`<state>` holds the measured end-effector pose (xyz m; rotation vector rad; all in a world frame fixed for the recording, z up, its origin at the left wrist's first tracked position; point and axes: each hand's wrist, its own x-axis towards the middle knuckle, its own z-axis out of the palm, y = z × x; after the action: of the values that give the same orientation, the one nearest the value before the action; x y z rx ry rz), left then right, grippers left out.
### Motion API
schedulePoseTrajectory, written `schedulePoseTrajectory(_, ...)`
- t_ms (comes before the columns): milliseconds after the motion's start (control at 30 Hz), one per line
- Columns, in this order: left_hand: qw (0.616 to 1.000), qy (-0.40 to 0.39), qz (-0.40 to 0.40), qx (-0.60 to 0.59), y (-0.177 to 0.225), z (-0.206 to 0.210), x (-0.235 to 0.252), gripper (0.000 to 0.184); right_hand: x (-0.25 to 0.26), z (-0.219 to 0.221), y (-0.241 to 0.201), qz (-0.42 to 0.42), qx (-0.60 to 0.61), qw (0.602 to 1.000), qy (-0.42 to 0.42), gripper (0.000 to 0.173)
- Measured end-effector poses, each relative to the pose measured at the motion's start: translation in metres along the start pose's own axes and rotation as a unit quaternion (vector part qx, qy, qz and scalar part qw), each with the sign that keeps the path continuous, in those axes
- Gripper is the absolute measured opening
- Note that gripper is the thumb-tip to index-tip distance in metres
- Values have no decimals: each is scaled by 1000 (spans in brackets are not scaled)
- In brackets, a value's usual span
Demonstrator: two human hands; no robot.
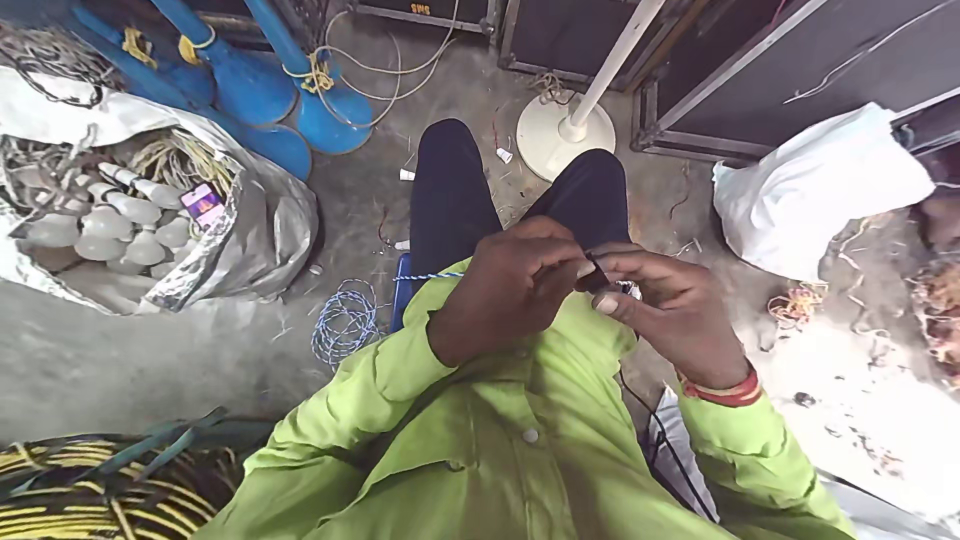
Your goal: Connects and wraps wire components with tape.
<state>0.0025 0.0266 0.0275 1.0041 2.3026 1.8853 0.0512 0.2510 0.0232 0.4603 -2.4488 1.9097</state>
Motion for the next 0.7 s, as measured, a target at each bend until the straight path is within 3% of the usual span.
schedulePoseTrajectory(100, 996, -23, -54, -74, -3, -3, 0, 17, -2, 3, 3, 1, 0, 1000, 10, 17)
schedulePoseTrajectory(233, 957, -46, -156, -242, -6, -5, 0, 17, -3, 3, 7, 9, 112, 993, 28, 17)
schedulePoseTrajectory(333, 937, -68, -182, -291, -14, -10, 0, 29, -2, 1, 5, -16, 116, 981, 155, 14)
schedulePoseTrajectory(433, 931, -55, -187, -308, -22, -15, 1, 37, -1, -12, -2, -67, 13, 970, 233, 17)
schedulePoseTrajectory(500, 932, -45, -189, -307, -24, -17, 1, 43, -4, -15, -10, -64, -21, 973, 222, 22)
schedulePoseTrajectory(567, 932, -42, -196, -301, -23, -18, 2, 47, -9, -11, -11, -9, -29, 978, 207, 31)
schedulePoseTrajectory(633, 928, -33, -200, -313, -25, -18, 4, 45, -12, -7, -6, 57, -39, 979, 193, 41)
schedulePoseTrajectory(700, 923, -25, -200, -328, -26, -19, 5, 43, -13, -7, 2, 65, -58, 980, 177, 44)
